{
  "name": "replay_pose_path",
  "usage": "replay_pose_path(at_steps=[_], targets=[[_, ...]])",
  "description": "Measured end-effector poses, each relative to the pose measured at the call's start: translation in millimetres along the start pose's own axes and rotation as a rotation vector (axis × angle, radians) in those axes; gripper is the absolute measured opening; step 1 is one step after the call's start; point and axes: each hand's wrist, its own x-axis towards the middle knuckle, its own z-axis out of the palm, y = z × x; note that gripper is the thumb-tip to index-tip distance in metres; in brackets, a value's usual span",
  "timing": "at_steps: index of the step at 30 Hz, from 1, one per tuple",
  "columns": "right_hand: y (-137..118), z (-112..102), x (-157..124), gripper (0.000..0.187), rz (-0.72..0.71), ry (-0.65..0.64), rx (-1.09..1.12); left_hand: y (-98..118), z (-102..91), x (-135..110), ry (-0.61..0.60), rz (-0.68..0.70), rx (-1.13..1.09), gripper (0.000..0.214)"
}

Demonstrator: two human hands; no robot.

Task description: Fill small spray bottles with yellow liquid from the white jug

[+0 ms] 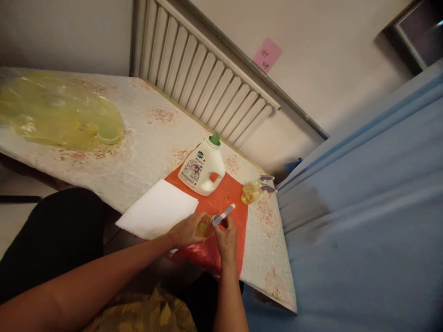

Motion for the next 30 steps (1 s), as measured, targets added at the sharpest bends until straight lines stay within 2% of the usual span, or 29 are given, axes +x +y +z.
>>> replay_pose_path(at_steps=[4, 11, 16, 19, 23, 27, 30], targets=[[2.8, 11.4, -1.4, 0.019, 0.001, 0.100, -0.053, -2.5, 2.1, 0.2, 0.029, 0.024, -0.011, 0.080], [-5.7, 32.8, -9.2, 0.017, 0.027, 0.370, -0.131, -1.0, 1.0, 0.3, 0.029, 0.020, -0.010, 0.075], [-7.8, 39.2, -11.3, 0.019, 0.059, 0.434, -0.132, -8.5, 7.1, 0.5, 0.056, 0.044, -0.047, 0.082], [-8.6, 41.1, -11.9, 0.019, 0.084, 0.438, -0.121, -6.9, 11.6, 3.0, 0.156, 0.068, -0.070, 0.084], [-11.8, 43.6, -12.6, 0.021, 0.135, 0.438, -0.092, 9.8, 11.1, 9.4, 0.338, 0.097, -0.107, 0.056], [-14.3, 44.5, -12.4, 0.023, 0.163, 0.452, -0.102, 30.6, 4.1, 16.2, 0.283, 0.137, -0.145, 0.032], [-15.3, 44.2, -12.3, 0.021, 0.175, 0.446, -0.099, 36.2, 2.0, 20.3, 0.257, 0.115, -0.171, 0.028]])
